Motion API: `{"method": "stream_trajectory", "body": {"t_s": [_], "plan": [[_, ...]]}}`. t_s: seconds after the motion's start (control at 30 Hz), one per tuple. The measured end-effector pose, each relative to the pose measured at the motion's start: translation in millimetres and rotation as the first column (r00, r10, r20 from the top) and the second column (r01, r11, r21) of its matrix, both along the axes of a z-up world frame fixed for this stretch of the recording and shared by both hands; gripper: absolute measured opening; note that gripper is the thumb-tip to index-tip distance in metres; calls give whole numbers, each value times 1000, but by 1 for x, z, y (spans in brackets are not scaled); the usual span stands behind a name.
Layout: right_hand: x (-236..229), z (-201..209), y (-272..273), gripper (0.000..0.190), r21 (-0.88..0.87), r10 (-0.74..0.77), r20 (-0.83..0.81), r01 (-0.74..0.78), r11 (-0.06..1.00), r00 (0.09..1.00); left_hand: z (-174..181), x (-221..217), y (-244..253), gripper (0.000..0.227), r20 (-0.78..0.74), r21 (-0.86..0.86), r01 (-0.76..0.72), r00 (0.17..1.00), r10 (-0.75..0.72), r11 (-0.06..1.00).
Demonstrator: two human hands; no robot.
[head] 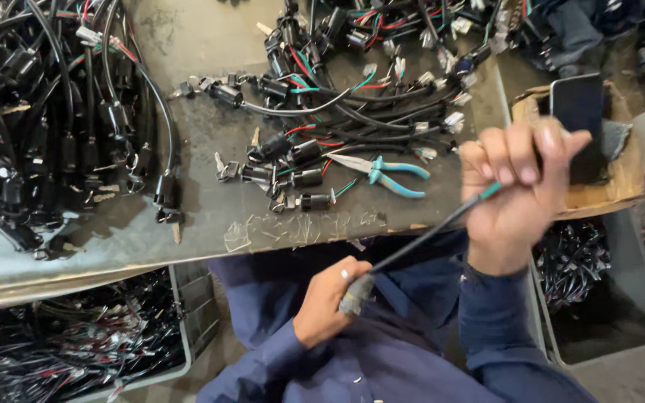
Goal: The person repeatedly strips the outer insulation from black wires using pliers, then places the stripped wires on the table. The work is performed at a metal table in a workshop setting with many similar wires and tools visible.
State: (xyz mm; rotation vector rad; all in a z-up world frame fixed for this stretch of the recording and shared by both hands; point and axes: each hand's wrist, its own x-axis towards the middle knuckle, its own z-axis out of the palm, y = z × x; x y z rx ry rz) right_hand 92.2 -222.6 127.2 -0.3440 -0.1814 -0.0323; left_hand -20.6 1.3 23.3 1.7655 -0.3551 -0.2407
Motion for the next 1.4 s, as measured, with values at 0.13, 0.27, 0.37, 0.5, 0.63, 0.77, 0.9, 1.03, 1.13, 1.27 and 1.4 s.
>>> {"method": "stream_trajectory", "body": {"t_s": [0.13, 0.27, 0.37, 0.5, 0.63, 0.77, 0.9, 1.03, 1.13, 1.27, 1.4], "plan": [[-16, -5, 47, 26, -64, 318, -1, -317, 946, 948, -11, -1, 0, 23, -124, -196, -153, 984, 130, 969], [-41, -46, 48, 9, -888, 294, 108, -41, 459, 950, 1, 6, 3, 23, -56, -173, -177, 984, 170, 969], [-51, -82, 25, 15, -951, 265, -26, -106, 291, 964, 10, 14, 15, 25, -121, -64, -72, 991, 64, 995], [-55, -102, 0, 19, -878, 346, -172, -303, 370, 922, 6, 27, 35, 64, -32, -439, 37, 998, -57, 898], [-75, -112, 12, 20, -832, 284, -130, -260, 489, 950, -6, 12, 33, 37, -123, -407, -54, 992, 3, 912], [-96, -126, 35, 29, -829, 129, -201, -239, 506, 971, -6, -9, 9, 54, 162, -174, -238, 950, 266, 956], [-98, -120, 33, 62, -772, 31, -250, -219, 597, 968, 2, -13, 7, 80, 381, 38, -244, 900, 212, 969], [-87, -95, 19, 69, -864, 144, -306, -339, 372, 941, 7, -4, 23, 85, 440, 181, -49, 897, -36, 982], [-89, -87, 20, 73, -864, 169, -333, -371, 339, 928, 4, 0, 20, 82, 448, 115, -12, 893, -41, 993], [-99, -92, 26, 66, -922, 14, -205, -198, 333, 979, -2, -5, 9, 79, 535, -2, -146, 836, 125, 989], [-90, -89, 23, 73, -918, 139, -169, -208, 339, 976, -2, -3, 6, 82, 541, 15, -126, 835, 98, 992]]}}
